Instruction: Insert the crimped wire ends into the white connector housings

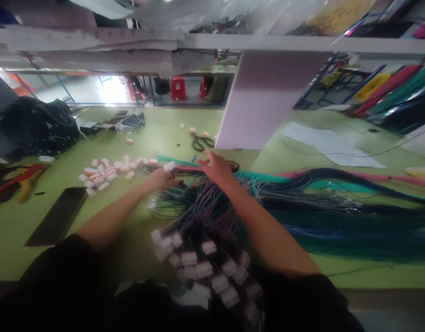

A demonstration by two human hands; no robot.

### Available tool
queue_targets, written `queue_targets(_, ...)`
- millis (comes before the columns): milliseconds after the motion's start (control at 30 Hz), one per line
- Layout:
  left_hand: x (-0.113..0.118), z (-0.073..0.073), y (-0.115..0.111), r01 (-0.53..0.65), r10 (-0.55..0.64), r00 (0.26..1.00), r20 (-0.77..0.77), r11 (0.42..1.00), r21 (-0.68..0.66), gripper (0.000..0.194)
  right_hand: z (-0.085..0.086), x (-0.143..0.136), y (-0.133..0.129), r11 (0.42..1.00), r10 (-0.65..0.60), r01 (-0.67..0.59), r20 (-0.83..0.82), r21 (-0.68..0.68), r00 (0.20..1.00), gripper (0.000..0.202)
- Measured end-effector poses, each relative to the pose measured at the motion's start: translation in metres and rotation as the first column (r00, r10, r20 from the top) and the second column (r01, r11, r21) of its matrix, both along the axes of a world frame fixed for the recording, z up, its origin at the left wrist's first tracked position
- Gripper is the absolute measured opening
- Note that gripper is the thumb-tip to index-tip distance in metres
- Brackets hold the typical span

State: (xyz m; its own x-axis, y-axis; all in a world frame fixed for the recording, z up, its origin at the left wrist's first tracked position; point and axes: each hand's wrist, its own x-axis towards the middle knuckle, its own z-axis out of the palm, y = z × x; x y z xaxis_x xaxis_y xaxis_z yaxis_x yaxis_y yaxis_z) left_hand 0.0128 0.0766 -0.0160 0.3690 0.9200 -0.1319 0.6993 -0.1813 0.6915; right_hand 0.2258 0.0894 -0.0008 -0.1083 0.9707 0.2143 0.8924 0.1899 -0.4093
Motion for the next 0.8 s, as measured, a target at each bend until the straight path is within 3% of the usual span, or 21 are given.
queue_targets(67,-0.001,0.002,-0.002,0.034,-0.031,0.999,0.039,0.997,-0.068,0.034,-0.001,-0.022,-0.014,0.964,0.122,-0.203,-0.399,-0.169,0.909,0.037)
queue_targets(133,-0.003,0.005,-0.006,0.056,-0.040,0.993,0.113,0.988,-0.143,0.035,-0.003,-0.039,-0.027,0.932,0.046,-0.269,-0.655,-0.244,0.754,0.028)
queue_targets(267,-0.003,0.011,-0.014,0.037,0.019,0.975,0.221,0.968,-0.248,0.037,0.002,-0.051,-0.043,0.926,-0.141,-0.239,-0.856,-0.292,0.498,0.023)
queue_targets(333,-0.001,0.013,-0.017,0.039,0.032,0.966,0.256,0.963,-0.265,0.036,0.005,-0.051,-0.049,0.936,-0.128,-0.225,-0.858,-0.270,0.497,0.023)
queue_targets(467,0.003,0.018,-0.022,0.047,0.022,0.965,0.262,0.966,-0.254,0.034,0.003,-0.053,-0.057,0.958,-0.024,-0.199,-0.752,-0.205,0.659,0.021)
queue_targets(533,0.002,0.021,-0.023,0.063,-0.005,0.968,0.250,0.972,-0.226,0.034,-0.001,-0.055,-0.059,0.961,-0.013,-0.194,-0.736,-0.196,0.677,0.016)
queue_targets(633,-0.001,0.026,-0.024,0.128,-0.087,0.969,0.229,0.977,-0.170,0.033,-0.006,-0.058,-0.060,0.964,-0.056,-0.169,-0.777,-0.206,0.627,0.015)
queue_targets(800,-0.007,0.035,-0.026,0.240,-0.212,0.959,0.186,0.960,-0.143,0.025,-0.013,-0.065,-0.063,0.929,-0.160,-0.244,-0.896,-0.279,0.414,0.025)
